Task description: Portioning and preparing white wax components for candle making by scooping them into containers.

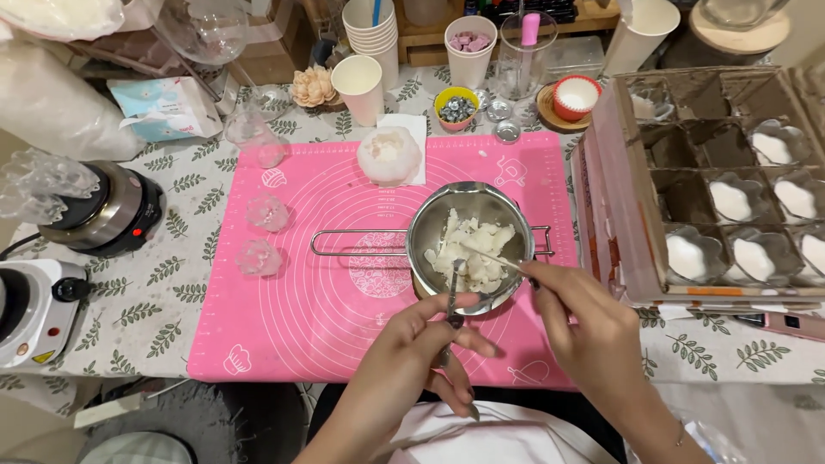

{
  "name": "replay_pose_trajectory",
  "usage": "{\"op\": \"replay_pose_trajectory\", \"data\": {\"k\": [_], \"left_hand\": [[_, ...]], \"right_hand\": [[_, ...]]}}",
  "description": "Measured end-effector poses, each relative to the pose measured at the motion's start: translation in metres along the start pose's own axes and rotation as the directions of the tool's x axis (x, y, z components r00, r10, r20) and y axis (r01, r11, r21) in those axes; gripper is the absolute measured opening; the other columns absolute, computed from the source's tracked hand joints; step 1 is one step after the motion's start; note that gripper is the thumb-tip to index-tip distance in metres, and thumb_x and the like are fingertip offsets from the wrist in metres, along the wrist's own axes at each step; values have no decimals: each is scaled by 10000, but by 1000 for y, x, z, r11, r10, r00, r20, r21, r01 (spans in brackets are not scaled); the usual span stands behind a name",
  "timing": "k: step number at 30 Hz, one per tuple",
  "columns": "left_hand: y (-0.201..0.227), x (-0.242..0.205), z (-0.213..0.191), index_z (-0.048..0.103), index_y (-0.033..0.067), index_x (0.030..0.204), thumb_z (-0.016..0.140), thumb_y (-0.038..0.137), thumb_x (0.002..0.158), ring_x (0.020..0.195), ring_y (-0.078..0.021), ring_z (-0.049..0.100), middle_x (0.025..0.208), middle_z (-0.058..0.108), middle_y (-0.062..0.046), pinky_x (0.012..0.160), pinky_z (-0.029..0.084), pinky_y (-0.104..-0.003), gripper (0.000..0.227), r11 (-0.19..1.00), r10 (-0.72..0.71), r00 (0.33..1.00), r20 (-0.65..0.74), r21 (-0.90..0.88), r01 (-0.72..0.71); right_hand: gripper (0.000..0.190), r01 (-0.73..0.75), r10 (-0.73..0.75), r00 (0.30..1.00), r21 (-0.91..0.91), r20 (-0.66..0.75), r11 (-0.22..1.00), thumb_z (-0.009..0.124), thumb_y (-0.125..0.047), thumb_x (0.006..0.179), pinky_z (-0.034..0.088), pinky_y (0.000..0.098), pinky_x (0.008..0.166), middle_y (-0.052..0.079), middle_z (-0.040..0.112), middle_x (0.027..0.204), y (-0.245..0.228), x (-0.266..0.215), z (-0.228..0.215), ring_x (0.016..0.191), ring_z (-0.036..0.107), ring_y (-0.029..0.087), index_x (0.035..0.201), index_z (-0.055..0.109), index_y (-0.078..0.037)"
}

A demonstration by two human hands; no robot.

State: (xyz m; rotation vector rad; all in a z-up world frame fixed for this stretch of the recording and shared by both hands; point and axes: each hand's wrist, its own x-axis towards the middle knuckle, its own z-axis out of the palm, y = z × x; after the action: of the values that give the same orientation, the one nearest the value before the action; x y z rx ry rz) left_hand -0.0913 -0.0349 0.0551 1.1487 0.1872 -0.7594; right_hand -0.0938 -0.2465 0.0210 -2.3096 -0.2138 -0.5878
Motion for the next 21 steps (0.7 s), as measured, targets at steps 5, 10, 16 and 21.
{"op": "replay_pose_trajectory", "data": {"k": [5,10,16,21], "left_hand": [[-3,-1,0,528,20,1376,429,76,973,503,-142,630,831,676,-76,479,562,-296,420,999,-51,998,-40,14,52],[-11,1,-3,597,41,1283,445,110,982,419,-89,491,631,483,1,369,416,-246,344,997,-71,989,-131,25,75],[-15,0,-10,637,21,1224,431,208,1035,430,-49,427,601,425,23,346,358,-214,336,996,-30,990,-136,75,40],[-17,-1,-14,644,-6,1257,439,196,1040,425,-46,414,600,409,26,336,344,-208,361,1000,9,992,-127,-7,-10]], "right_hand": [[233,100,-100,994,10,42,995,665,42,880,588,324,729,113,742,970,12,-7,6,835,737,232,1098,713,-24],[255,174,-172,983,-32,69,984,680,44,835,588,348,784,114,743,987,14,-4,8,876,731,255,1077,720,-23],[227,225,-215,973,-121,88,967,696,41,819,576,356,796,100,742,970,16,-1,9,861,715,256,1034,727,-26],[238,251,-241,967,-149,78,957,700,40,826,571,360,811,109,740,985,16,1,14,867,708,255,1058,722,-7]]}}
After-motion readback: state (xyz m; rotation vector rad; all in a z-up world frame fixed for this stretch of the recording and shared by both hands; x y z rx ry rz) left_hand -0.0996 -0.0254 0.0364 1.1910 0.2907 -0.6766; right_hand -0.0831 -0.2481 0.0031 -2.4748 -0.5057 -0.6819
